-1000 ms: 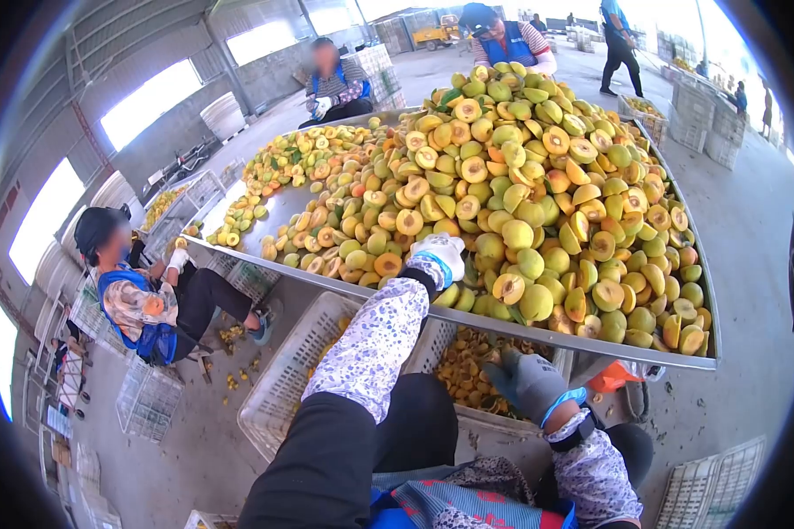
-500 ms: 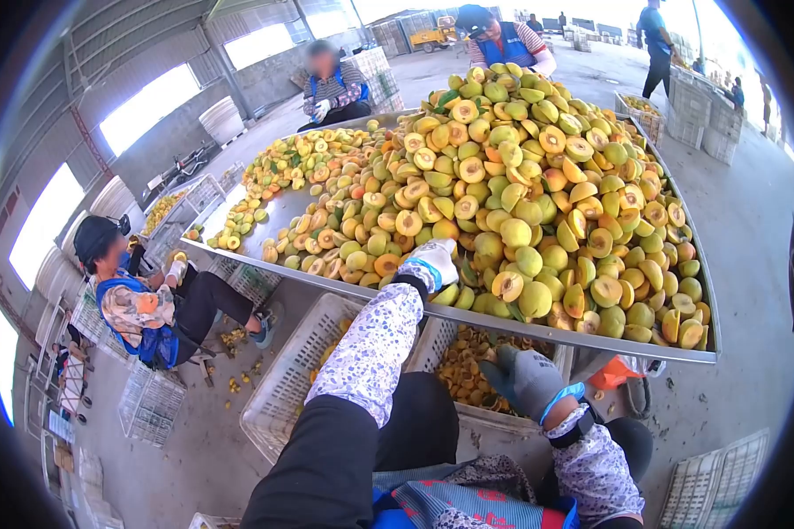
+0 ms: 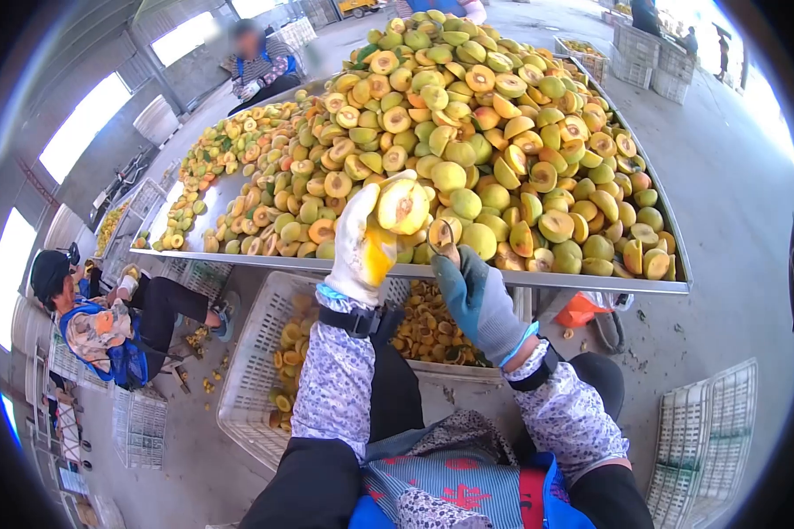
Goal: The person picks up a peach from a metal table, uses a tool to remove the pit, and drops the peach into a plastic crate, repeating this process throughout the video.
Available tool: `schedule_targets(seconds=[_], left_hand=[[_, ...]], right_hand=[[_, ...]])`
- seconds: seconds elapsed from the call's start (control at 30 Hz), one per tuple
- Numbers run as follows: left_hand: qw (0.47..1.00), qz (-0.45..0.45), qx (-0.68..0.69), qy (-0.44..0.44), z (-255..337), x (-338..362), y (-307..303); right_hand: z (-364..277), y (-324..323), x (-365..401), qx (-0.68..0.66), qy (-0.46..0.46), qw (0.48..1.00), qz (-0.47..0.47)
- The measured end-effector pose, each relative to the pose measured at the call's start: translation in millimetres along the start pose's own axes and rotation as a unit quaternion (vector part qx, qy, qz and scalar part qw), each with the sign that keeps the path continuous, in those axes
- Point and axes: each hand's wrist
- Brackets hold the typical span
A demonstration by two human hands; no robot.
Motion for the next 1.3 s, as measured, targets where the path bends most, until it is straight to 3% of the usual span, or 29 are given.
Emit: schedule_targets(seconds=[0.03, 0.13, 0.27, 0.3, 0.37, 0.47, 0.63, 0.77, 0.9, 1.03, 1.1, 1.17, 1.2, 1.27, 1.3], left_hand=[[0.991, -0.009, -0.100, 0.083, -15.3, 1.2, 13.3], [0.970, 0.050, -0.216, 0.098, -32.4, 4.8, 34.3], [0.953, 0.124, -0.267, 0.066, -48.4, 10.9, 48.2], [0.952, 0.142, -0.262, 0.064, -57.2, 9.6, 39.2], [0.980, 0.180, -0.066, 0.045, -57.5, 10.5, 44.8], [0.969, 0.243, -0.012, 0.048, -50.1, 8.1, 58.5], [0.976, 0.214, -0.037, 0.031, -53.5, 18.7, 34.8], [0.966, 0.260, -0.002, 0.019, -53.9, 22.1, 37.4], [0.968, 0.247, -0.031, -0.020, -41.5, 21.5, 42.4], [0.970, 0.173, -0.153, -0.074, -37.7, 21.6, 32.4], [0.979, 0.180, -0.078, -0.059, -37.3, 22.8, 36.4], [0.977, 0.197, 0.059, -0.053, -35.4, 23.8, 42.3], [0.978, 0.191, 0.053, -0.064, -34.2, 23.7, 43.4], [0.979, 0.178, 0.039, -0.089, -32.6, 23.4, 44.3], [0.986, 0.110, -0.058, -0.112, -31.5, 22.5, 37.3]], right_hand=[[-0.1, 0.2, -1.6, -0.005, 0.019, 1.000, -0.010], [1.8, 4.6, -3.8, 0.009, 0.018, 1.000, 0.008], [9.2, 8.7, -4.4, -0.022, 0.034, 0.999, -0.012], [21.2, 15.0, -4.0, 0.001, 0.036, 0.999, -0.014], [21.8, 18.2, -3.6, 0.016, 0.061, 0.997, -0.039], [26.8, 26.2, -5.1, -0.038, 0.068, 0.995, -0.055], [18.7, 24.8, -5.4, -0.045, 0.137, 0.980, -0.137], [32.7, 35.2, -2.3, -0.024, 0.129, 0.983, -0.130], [31.8, 31.5, 0.7, -0.168, 0.193, 0.948, -0.189], [-2.0, 16.3, 3.3, -0.229, 0.263, 0.913, -0.213], [-12.6, 4.8, 2.0, -0.284, 0.332, 0.862, -0.255], [-15.2, -0.5, 4.4, -0.328, 0.305, 0.844, -0.294], [-15.8, -1.5, 4.8, -0.349, 0.291, 0.834, -0.314], [-10.7, 1.9, 7.1, -0.267, 0.293, 0.874, -0.282], [-8.0, 3.5, 8.2, -0.224, 0.294, 0.891, -0.265]])
Point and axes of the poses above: each hand's wrist, its own x-axis away from the middle knuckle, its own y-axis out of the palm, z = x × y, and after that the axes turned 14 degrees about -z, right-handed
